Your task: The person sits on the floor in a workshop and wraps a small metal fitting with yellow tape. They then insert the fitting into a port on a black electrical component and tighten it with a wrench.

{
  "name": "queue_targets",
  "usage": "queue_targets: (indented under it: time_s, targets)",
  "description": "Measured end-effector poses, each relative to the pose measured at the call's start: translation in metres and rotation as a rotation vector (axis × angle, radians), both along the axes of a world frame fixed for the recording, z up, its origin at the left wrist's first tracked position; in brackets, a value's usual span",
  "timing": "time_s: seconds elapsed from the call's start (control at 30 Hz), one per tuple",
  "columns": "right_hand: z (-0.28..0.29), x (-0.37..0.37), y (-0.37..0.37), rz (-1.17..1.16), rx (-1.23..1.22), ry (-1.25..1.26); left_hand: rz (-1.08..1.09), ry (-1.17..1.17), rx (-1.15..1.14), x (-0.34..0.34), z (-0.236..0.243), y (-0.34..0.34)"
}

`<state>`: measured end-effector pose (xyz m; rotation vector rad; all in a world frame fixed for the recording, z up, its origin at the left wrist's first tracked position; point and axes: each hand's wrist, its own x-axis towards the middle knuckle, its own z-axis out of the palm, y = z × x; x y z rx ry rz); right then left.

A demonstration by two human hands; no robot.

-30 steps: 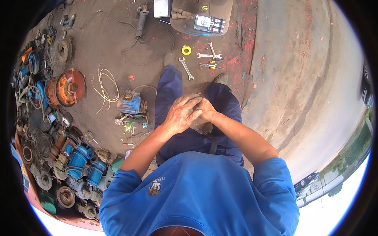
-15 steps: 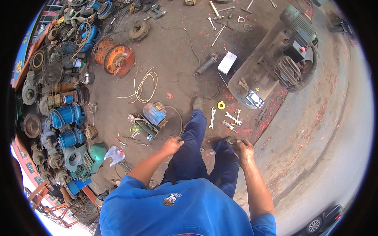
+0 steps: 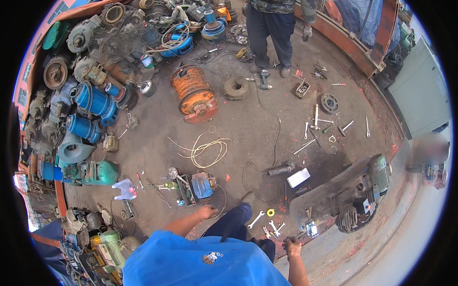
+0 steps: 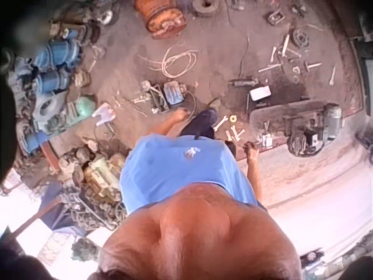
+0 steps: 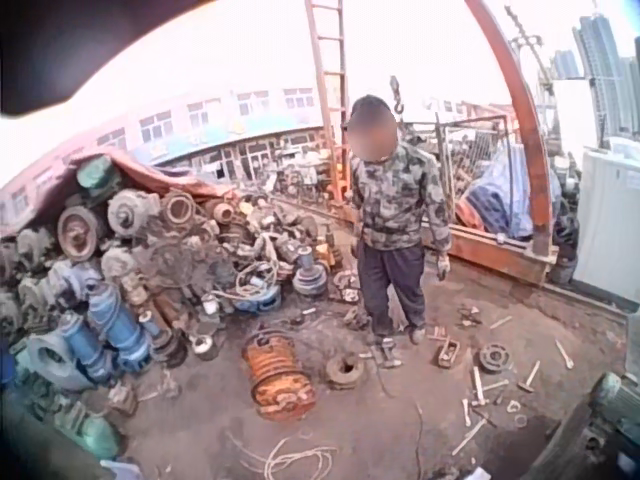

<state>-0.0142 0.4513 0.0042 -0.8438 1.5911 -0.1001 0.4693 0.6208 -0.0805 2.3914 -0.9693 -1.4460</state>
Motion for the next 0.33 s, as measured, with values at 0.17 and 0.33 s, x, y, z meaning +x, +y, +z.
queue_targets:
  time_s: [0.17,0.33]
  targets:
    - [-0.008,0.011,-0.05,-0.052,0.093,0.093,0.229,-0.032,-0.13,0.06,0.045,-0.069]
    - [-0.049,-0.011,-0.089,-0.081,0.193,0.196,0.278,0.023,0.016,0.104,0.044,-0.085]
